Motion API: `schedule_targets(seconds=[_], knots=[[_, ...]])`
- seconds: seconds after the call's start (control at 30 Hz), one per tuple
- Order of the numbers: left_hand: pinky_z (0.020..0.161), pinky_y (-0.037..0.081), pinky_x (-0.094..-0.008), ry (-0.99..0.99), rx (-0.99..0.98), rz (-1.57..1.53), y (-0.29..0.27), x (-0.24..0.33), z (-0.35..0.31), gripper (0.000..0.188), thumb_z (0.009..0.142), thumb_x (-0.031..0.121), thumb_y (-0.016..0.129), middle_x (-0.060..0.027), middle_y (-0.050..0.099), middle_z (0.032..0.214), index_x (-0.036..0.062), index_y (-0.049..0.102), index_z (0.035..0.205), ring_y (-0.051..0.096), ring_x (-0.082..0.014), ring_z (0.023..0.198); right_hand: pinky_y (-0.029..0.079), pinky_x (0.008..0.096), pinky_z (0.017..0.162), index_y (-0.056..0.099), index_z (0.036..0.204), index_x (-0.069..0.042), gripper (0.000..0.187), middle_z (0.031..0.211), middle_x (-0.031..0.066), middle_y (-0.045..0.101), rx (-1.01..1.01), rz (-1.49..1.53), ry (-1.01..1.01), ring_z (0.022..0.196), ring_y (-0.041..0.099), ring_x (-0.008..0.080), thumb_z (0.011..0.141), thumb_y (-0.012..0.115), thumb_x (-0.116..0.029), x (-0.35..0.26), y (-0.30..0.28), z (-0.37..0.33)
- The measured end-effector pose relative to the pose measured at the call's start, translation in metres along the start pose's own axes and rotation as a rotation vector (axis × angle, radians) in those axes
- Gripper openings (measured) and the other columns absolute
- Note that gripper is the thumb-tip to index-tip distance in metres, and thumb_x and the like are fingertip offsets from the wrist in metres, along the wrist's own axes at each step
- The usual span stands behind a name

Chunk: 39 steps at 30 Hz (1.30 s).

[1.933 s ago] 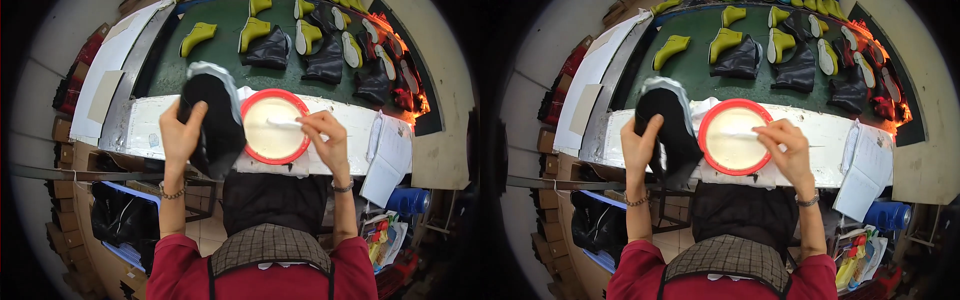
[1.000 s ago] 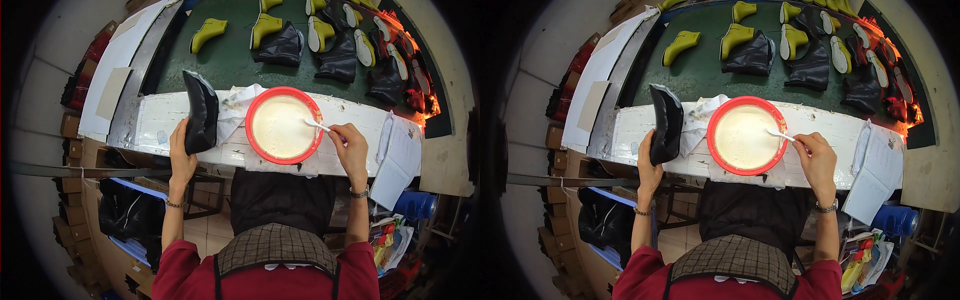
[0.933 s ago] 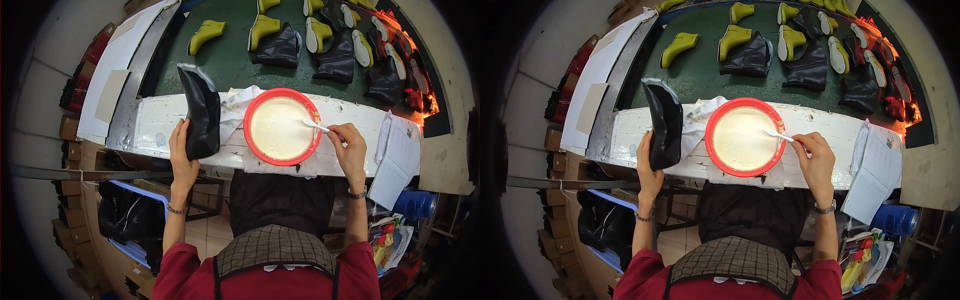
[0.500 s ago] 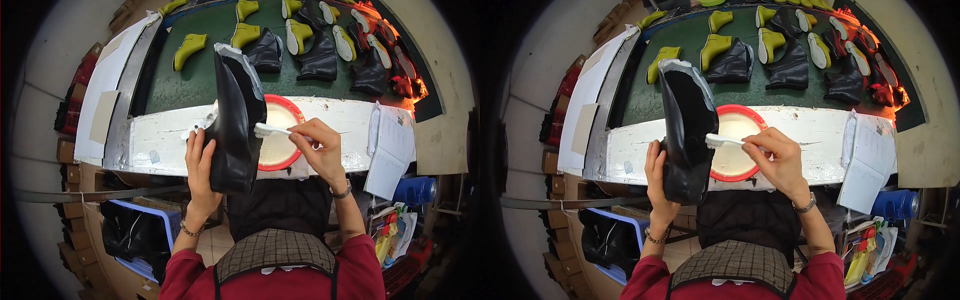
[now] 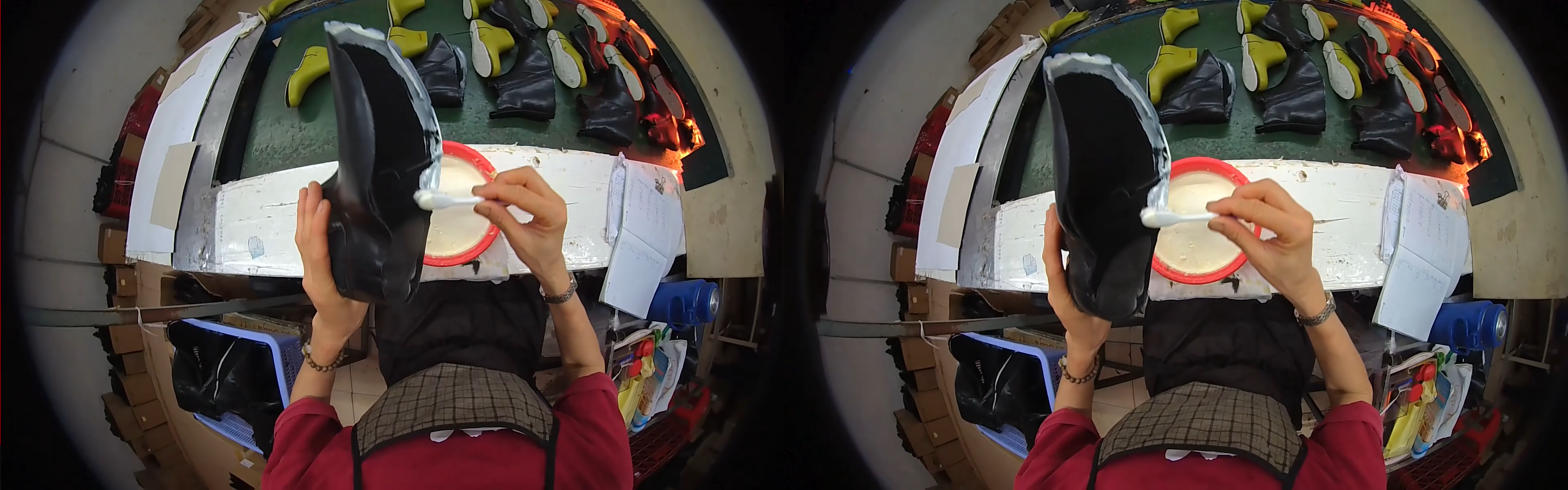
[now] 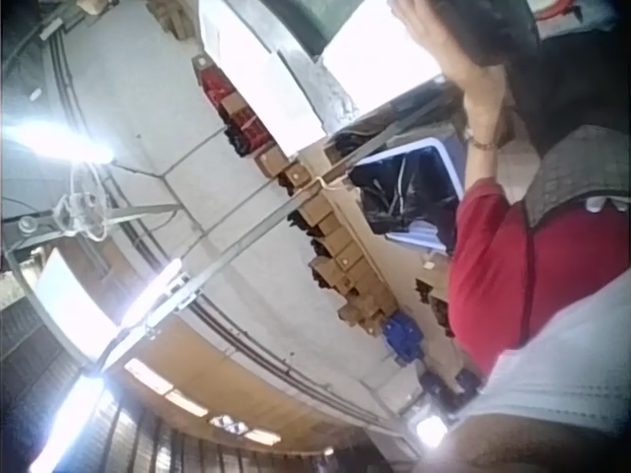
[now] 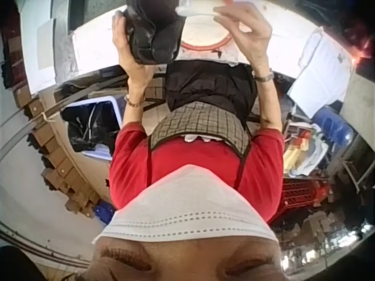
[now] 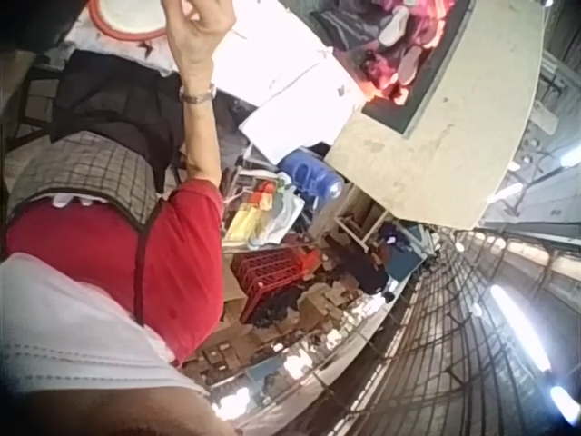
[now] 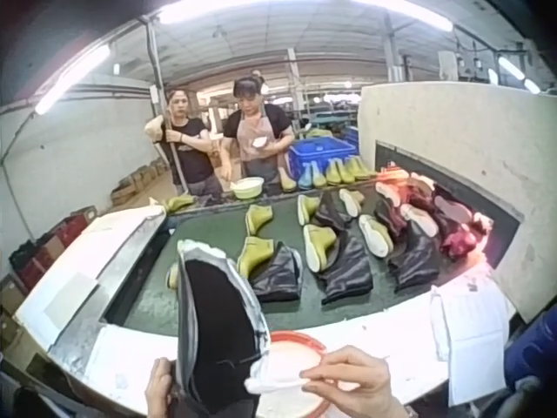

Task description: Applying adhesive to the interior edges of black shoe uppers using a small spatula/spoon.

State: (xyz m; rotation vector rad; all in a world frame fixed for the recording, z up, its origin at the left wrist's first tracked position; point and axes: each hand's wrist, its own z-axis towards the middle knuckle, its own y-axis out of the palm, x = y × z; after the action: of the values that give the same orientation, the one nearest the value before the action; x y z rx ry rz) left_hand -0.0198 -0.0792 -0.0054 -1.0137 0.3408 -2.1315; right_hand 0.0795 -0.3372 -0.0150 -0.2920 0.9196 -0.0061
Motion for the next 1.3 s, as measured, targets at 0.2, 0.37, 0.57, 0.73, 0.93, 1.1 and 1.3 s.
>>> schedule_targets(seconds=[0.2, 0.37, 0.57, 0.73, 0.93, 1.1, 1.3], knots=[[0.121, 0.031, -0.0494, 0.03, 0.162, -0.044, 0.012, -0.014, 0.012, 0.087, 0.082, 0.017, 0.084, -0.0267, 0.037, 0.161, -0.0026, 0.038, 0.153, 0.034, -0.0443, 0.15, 0.052, 0.0249, 0.068, 0.08, 0.102, -0.003, 0.024, 0.094, 0.0053, 0.067, -0.088, 0.023, 0.02, 0.079, 0.065, 0.013, 0.078, 0.084, 0.001, -0.017, 0.008, -0.014], [0.121, 0.03, -0.0504, 0.053, 0.215, -0.012, 0.018, -0.024, 0.019, 0.075, 0.086, 0.016, 0.079, -0.0277, 0.04, 0.159, -0.0033, 0.044, 0.15, 0.034, -0.0445, 0.15, 0.051, 0.0238, 0.066, 0.08, 0.101, -0.003, 0.023, 0.09, 0.005, 0.067, -0.211, -0.048, 0.024, 0.077, 0.065, 0.0122, 0.078, 0.084, 0.001, -0.034, 0.001, -0.012], [0.121, 0.03, -0.0498, 0.135, 0.264, 0.089, 0.022, -0.032, 0.023, 0.061, 0.088, 0.011, 0.076, -0.0274, 0.041, 0.158, 0.0018, 0.054, 0.144, 0.036, -0.0444, 0.149, 0.047, 0.026, 0.057, 0.08, 0.1, -0.002, 0.019, 0.079, 0.0053, 0.066, -0.262, 0.065, 0.097, 0.065, 0.062, 0.0136, 0.081, 0.084, -0.004, -0.044, 0.007, -0.008], [0.113, 0.041, -0.0447, -0.153, 0.156, -0.114, -0.014, -0.044, 0.012, 0.055, 0.089, -0.003, 0.067, -0.0233, 0.056, 0.145, -0.002, 0.056, 0.142, 0.051, -0.0353, 0.138, 0.047, 0.0272, 0.055, 0.08, 0.097, -0.004, 0.014, 0.078, 0.0059, 0.069, -0.188, -0.201, 0.201, 0.063, 0.065, 0.0157, 0.086, 0.081, -0.013, -0.008, -0.009, 0.002], [0.048, 0.052, -0.0326, -0.683, 0.044, -0.727, -0.086, -0.07, -0.005, 0.034, 0.075, -0.014, 0.06, -0.0148, 0.071, 0.088, -0.0066, 0.065, 0.107, 0.063, -0.0212, 0.059, 0.05, 0.0314, 0.057, 0.079, 0.094, -0.008, 0.014, 0.081, 0.0027, 0.07, -0.288, -0.863, -0.093, 0.064, 0.067, 0.0203, 0.085, 0.08, -0.019, 0.032, -0.019, 0.0], [0.039, 0.042, -0.0321, -1.031, -0.005, -0.959, -0.104, -0.084, -0.02, 0.041, 0.064, -0.016, 0.057, -0.0143, 0.067, 0.082, -0.0077, 0.063, 0.104, 0.054, -0.0197, 0.05, 0.053, 0.0313, 0.06, 0.08, 0.098, -0.011, 0.013, 0.09, 0.0023, 0.071, -0.254, -0.566, 0.221, 0.075, 0.069, 0.0174, 0.086, 0.08, -0.017, 0.026, -0.03, -0.001], [0.036, 0.037, -0.0311, -1.154, -0.196, -1.213, -0.095, -0.086, -0.023, 0.055, 0.06, -0.022, 0.059, -0.0178, 0.065, 0.081, -0.0089, 0.061, 0.113, 0.051, -0.0203, 0.047, 0.054, 0.0265, 0.068, 0.08, 0.102, -0.005, 0.022, 0.089, 0.0068, 0.07, -0.178, -0.03, -0.027, 0.079, 0.068, 0.0173, 0.08, 0.084, -0.003, -0.004, -0.009, 0.036]])
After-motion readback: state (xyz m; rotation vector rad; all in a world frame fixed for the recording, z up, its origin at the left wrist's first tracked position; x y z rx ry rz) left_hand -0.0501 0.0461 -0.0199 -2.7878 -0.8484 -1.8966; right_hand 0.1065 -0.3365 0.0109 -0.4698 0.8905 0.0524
